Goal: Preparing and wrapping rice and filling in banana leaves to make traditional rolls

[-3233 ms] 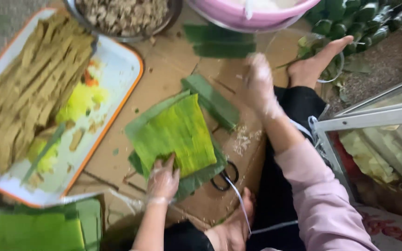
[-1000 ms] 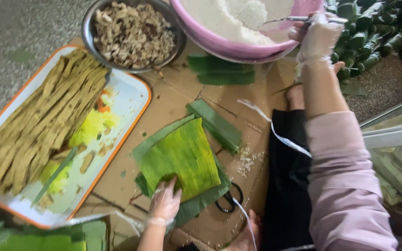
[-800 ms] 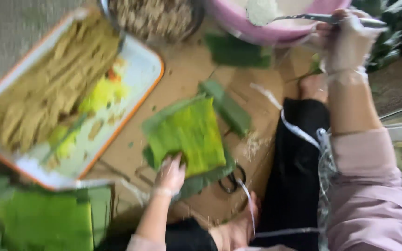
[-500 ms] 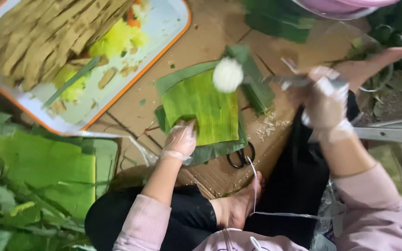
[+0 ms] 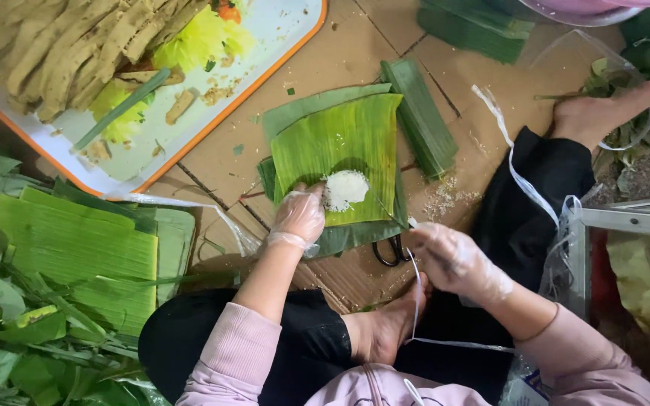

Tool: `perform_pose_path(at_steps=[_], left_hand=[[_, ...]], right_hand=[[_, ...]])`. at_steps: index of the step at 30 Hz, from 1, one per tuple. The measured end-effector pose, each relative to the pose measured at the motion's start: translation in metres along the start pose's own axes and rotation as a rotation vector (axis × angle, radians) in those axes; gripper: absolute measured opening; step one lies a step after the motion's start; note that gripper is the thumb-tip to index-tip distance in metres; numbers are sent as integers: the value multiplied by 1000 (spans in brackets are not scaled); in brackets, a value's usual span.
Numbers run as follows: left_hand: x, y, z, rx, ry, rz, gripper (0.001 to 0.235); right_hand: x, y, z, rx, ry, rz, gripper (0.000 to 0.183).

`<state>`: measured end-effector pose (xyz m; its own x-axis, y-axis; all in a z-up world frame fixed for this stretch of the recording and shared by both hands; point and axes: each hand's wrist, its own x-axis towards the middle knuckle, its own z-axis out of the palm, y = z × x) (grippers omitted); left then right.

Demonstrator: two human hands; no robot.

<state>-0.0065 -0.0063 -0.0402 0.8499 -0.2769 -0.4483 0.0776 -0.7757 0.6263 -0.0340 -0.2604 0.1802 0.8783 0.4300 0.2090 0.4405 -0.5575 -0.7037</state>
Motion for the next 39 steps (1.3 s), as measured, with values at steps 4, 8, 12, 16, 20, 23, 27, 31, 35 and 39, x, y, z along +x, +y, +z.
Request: perform_pose_path(at_steps=[4, 8, 12, 16, 20, 23, 27, 31, 35, 39], left_hand=[[-1, 6, -8, 1, -37, -12, 40], [-9, 16, -14, 23, 10, 46, 31], [-8, 15, -9, 31, 81, 139, 24], [-17, 30, -34, -151, 195, 138, 22], [-4, 18, -16, -192, 166, -6, 21], [1, 18, -11, -198, 98, -102, 25], [6, 1, 18, -106, 283, 69, 20], [4, 5, 14, -212, 295, 70, 19], [6, 7, 21, -145, 312, 60, 17], [0, 9, 11, -266, 303, 43, 13]], right_hand=[[-8, 13, 6, -87, -128, -268, 36], [-19, 37, 20, -176, -161, -347, 43], [-11, 39, 33, -210, -172, -356, 40], [-13, 38, 34, -305, -149, -365, 36], [-49, 67, 17, 103, 104, -49, 13], [-15, -13, 7, 42, 407, 385, 13], [-9, -10, -1, 351, 420, 496, 22], [-4, -3, 10, 335, 341, 519, 19], [-7, 21, 22, 454, 479, 569, 24], [10, 33, 20, 337, 464, 461, 19]])
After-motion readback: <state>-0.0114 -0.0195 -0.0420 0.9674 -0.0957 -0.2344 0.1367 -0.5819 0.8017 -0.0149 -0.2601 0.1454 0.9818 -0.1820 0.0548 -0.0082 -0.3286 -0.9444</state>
